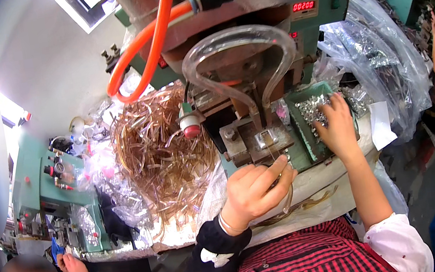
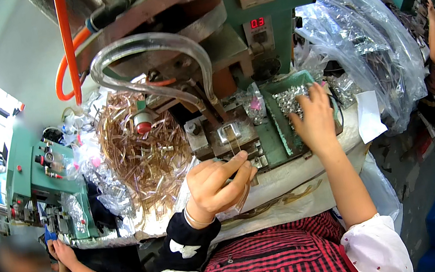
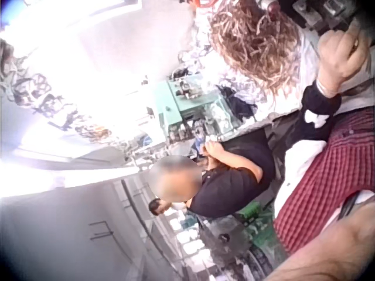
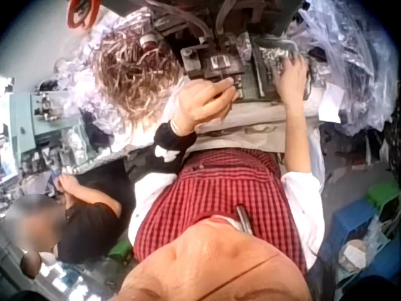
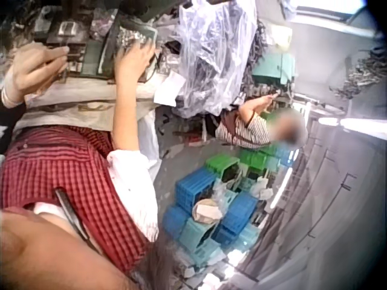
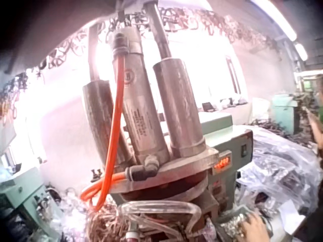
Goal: The person repeatedly picks small metallic components from a tray and places them into a machine fixture, then operates the machine to process each item. The person removes the processed items and returns them to a collection area, continuing the cycle.
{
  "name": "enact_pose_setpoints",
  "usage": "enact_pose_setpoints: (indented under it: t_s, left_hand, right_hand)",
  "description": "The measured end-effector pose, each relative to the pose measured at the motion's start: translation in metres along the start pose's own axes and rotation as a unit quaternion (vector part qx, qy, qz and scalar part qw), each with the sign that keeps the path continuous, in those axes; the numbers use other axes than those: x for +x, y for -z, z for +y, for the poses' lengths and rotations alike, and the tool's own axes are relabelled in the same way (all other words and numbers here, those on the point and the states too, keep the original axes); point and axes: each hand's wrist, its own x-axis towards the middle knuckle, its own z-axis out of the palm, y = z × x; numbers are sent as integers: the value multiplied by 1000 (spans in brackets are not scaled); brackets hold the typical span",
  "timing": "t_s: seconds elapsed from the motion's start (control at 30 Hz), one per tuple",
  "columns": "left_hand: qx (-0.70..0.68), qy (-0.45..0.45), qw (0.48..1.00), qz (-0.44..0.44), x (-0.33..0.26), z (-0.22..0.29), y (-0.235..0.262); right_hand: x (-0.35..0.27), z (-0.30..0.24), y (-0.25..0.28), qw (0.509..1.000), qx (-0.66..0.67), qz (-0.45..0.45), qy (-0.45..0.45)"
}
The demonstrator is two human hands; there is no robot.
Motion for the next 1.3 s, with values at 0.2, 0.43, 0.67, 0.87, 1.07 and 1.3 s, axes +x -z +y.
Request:
enact_pose_setpoints:
  t_s: [0.2,0.43,0.67,0.87,1.07,1.3]
  left_hand:
    - [-15,4,1000,20,-2,0,4]
    - [123,108,986,-8,-25,27,67]
    - [394,438,807,33,-90,-75,169]
    - [446,648,600,-148,-130,-170,167]
    - [3,722,689,56,-189,-151,157]
    - [-190,624,749,113,-131,-87,67]
  right_hand:
    - [-8,31,-25,995,46,79,33]
    - [-14,29,-23,971,203,119,-49]
    - [-8,24,-28,851,490,109,-155]
    - [2,-13,-20,889,437,69,-115]
    - [-23,16,-11,797,553,138,-198]
    - [2,-19,-17,775,591,83,-210]
